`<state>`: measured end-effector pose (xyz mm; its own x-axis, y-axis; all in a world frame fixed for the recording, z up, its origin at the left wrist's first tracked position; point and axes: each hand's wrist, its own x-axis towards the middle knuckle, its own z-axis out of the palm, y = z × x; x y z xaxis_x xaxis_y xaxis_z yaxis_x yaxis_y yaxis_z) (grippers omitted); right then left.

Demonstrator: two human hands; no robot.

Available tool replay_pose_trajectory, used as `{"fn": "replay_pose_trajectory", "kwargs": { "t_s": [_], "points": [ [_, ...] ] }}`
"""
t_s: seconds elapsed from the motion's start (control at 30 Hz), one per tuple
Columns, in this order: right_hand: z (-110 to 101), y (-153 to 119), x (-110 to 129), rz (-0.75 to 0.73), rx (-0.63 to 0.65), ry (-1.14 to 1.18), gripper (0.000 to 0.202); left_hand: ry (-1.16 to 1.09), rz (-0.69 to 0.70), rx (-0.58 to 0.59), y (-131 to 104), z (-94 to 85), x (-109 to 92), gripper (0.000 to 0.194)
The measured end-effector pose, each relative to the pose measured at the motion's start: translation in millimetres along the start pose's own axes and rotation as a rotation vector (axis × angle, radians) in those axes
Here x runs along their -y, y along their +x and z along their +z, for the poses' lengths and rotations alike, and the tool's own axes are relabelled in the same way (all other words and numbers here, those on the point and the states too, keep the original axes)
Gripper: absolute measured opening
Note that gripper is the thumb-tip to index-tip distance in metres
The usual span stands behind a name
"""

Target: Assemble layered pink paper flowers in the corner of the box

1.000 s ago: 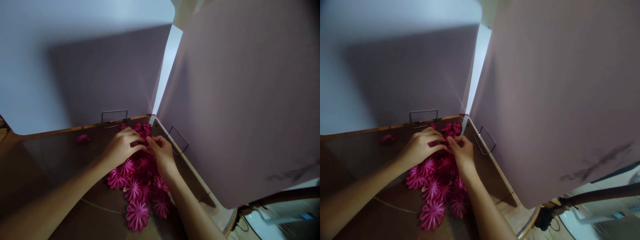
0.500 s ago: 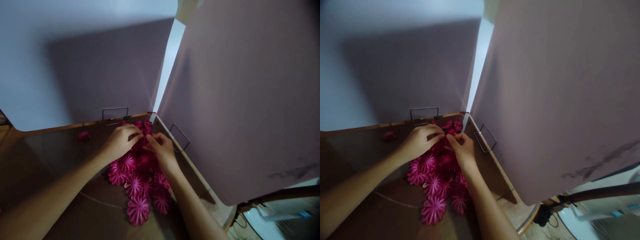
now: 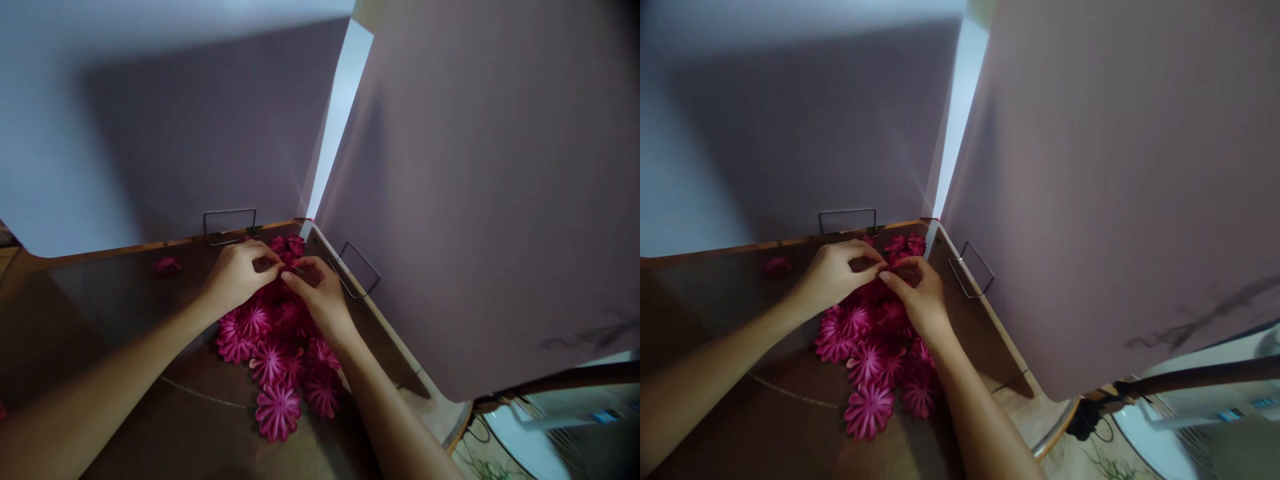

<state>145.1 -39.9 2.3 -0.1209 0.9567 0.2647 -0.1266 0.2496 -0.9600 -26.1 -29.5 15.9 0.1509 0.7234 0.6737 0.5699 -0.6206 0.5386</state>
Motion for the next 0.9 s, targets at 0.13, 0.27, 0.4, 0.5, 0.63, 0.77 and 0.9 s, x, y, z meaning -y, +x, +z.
{"fn": "replay_pose_trajectory", "kwargs": {
  "t_s": [0.13,0.27,0.4,0.5,0.63,0.77,0.9],
  "points": [
    [-1.4,1.5,-2.9,-0.075,0.012,-0.058,0.027,-0.033,-0.082,0.015,-0.5,-1.2,-1.2,0.009],
    [-2.2,2.1,-3.0,-0.096,0.004,-0.074,0.025,-0.052,-0.107,0.02,-0.3,-2.2,-1.6,0.011],
    [-1.7,0.7,-1.6,-0.136,-0.013,-0.102,0.023,-0.045,-0.124,0.025,0.0,-1.2,-1.0,0.011],
    [-1.4,-0.9,-1.1,-0.16,-0.001,-0.135,0.021,-0.001,-0.117,0.023,0.1,-0.3,-1.0,0.011],
    [-1.9,-1.7,-0.9,-0.18,-0.004,-0.193,0.022,0.058,0.005,0.07,0.8,0.5,-1.8,0.009],
    [-2.0,-1.5,-0.7,-0.176,-0.014,-0.196,0.023,0.066,0.069,0.102,0.7,0.7,-2.3,0.009],
    [-0.4,-1.8,-0.9,-0.19,-0.011,-0.21,0.022,0.099,0.057,0.092,-0.2,0.8,-2.6,0.01]
  ]
}}
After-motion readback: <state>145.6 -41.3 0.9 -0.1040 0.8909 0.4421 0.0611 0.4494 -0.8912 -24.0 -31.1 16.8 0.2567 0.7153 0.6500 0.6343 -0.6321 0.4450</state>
